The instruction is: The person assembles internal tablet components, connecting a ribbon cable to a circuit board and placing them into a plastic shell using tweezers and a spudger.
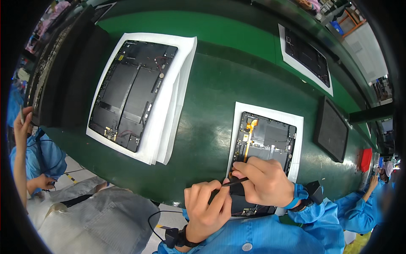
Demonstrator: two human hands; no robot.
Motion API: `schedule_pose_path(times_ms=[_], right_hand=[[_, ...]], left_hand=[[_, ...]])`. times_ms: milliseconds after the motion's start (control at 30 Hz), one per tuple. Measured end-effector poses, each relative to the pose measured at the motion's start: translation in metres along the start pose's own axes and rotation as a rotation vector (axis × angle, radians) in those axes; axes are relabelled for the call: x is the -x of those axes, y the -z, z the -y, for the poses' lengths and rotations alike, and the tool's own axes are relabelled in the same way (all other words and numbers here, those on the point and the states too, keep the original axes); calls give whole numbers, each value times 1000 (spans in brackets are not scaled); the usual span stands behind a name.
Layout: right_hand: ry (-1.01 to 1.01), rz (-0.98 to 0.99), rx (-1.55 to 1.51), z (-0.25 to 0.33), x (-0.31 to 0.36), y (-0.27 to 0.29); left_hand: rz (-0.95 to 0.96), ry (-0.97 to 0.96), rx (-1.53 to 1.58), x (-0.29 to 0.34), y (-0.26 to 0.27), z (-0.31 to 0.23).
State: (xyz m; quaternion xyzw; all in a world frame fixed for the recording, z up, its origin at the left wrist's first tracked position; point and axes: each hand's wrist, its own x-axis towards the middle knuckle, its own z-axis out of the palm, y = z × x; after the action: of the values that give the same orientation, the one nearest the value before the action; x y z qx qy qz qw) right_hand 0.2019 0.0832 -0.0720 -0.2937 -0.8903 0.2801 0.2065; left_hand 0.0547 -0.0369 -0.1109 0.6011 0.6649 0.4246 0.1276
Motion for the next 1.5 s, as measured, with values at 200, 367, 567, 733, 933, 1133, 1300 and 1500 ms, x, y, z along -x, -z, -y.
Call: schedule_pose_path(times_ms=[200, 367, 567, 733, 933, 1133, 1300, 1500], right_hand=[[103, 96, 264, 8, -8, -9], [86, 198, 260, 9, -14, -9], [-51, 188, -26, -9, -21, -1], [-525, -128, -573, -9, -6, 8], [-319, -94, -325, -9, 9, 3], [-402, -247, -460, -8, 20, -5], [-504, -377, -616, -13, 14, -7], [-504, -306, -587, -13, 12, -6]], left_hand=[[41, -22, -22, 1, 1, 2], [40, 26, -6, -2, 2, -1], [7, 14, 0, -4, -2, 1], [2, 55, 22, -6, 1, -3], [13, 100, 37, -23, 1, -1], [136, 206, -32, -52, 2, -9], [170, 300, 77, -63, 1, -4], [213, 447, 116, -66, 7, -14]])
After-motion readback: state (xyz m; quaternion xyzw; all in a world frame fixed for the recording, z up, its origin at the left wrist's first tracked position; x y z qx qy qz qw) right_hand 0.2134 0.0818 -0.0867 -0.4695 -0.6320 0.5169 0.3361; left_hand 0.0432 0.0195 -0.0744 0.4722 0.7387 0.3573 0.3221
